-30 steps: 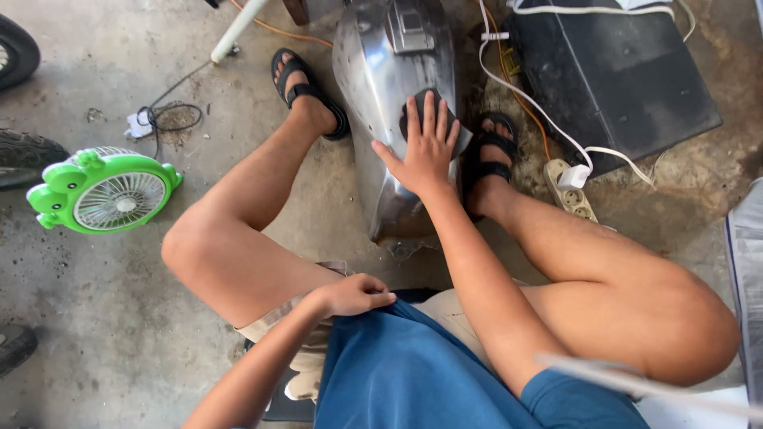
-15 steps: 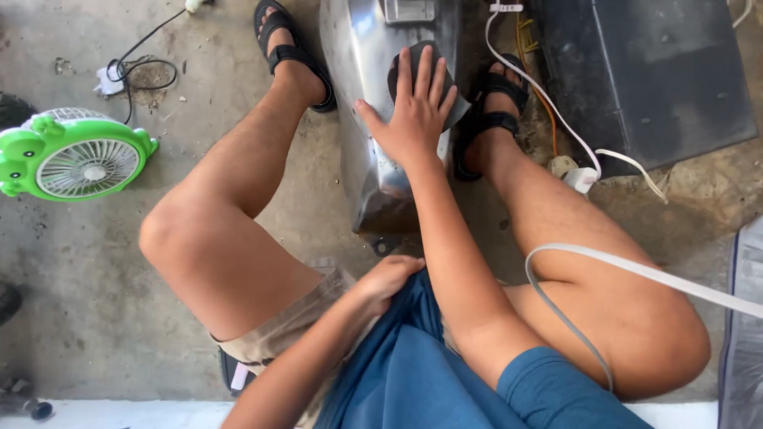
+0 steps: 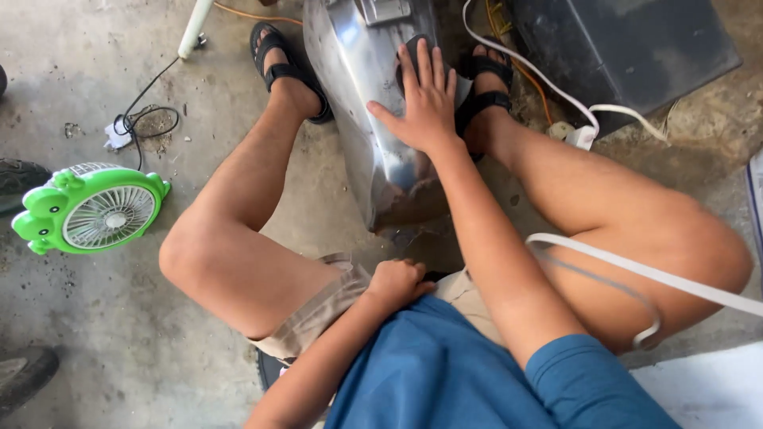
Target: The person sits on the floor and scrubs a silver motorcycle fuel tank with a black abrasive pad. They hold the tank steady with one hand while scrubbing the surface with the other, working on different sections of the tank.
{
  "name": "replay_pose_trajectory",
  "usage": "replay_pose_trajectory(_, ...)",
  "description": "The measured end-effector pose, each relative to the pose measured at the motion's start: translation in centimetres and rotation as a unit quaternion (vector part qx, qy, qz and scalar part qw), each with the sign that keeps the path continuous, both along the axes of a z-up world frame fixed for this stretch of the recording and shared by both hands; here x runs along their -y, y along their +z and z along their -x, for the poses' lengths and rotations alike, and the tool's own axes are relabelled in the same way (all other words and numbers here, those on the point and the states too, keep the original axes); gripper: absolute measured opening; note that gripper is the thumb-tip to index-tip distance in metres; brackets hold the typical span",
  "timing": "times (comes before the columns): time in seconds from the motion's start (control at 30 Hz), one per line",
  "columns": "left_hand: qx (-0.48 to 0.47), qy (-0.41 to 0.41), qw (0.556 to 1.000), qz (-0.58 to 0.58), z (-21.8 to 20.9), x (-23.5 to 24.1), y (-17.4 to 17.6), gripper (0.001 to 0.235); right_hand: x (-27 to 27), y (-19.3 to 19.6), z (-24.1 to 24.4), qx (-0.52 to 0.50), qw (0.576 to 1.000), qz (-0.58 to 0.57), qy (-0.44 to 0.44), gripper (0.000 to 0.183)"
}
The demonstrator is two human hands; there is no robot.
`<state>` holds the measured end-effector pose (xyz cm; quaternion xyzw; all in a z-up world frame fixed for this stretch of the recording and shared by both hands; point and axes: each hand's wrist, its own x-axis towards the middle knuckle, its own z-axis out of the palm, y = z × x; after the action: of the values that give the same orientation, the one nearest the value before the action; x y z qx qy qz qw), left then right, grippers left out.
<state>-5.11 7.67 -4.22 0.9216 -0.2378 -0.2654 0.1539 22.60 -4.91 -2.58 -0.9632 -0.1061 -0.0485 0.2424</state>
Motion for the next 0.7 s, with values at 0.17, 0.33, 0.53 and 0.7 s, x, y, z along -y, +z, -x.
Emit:
replay_pose_trajectory(0.17,-0.003,0.069,0.998,-0.007,-0.6,0.5,1.6,0.045,0.4,0.8,4.1,-0.006,0.999,-0.041,-0.005,0.091)
replay_pose_trajectory(0.33,0.111,0.237,0.955,0.138,-11.7,-0.3,11.7,0.03,1.6,1.4,3.9,-0.073,0.991,-0.111,-0.027,0.076)
replay_pose_trajectory(0.53,0.293,0.397,0.813,0.31,-21.1,-1.4,7.1,0.041,1.0,0.2,5.9,-0.064,0.995,-0.062,-0.052,0.068)
replay_pose_trajectory(0.7,0.247,0.516,0.725,0.383,-20.3,-2.7,-0.6,0.047,-1.1,-0.4,12.7,-0.028,0.989,-0.114,-0.088,0.081)
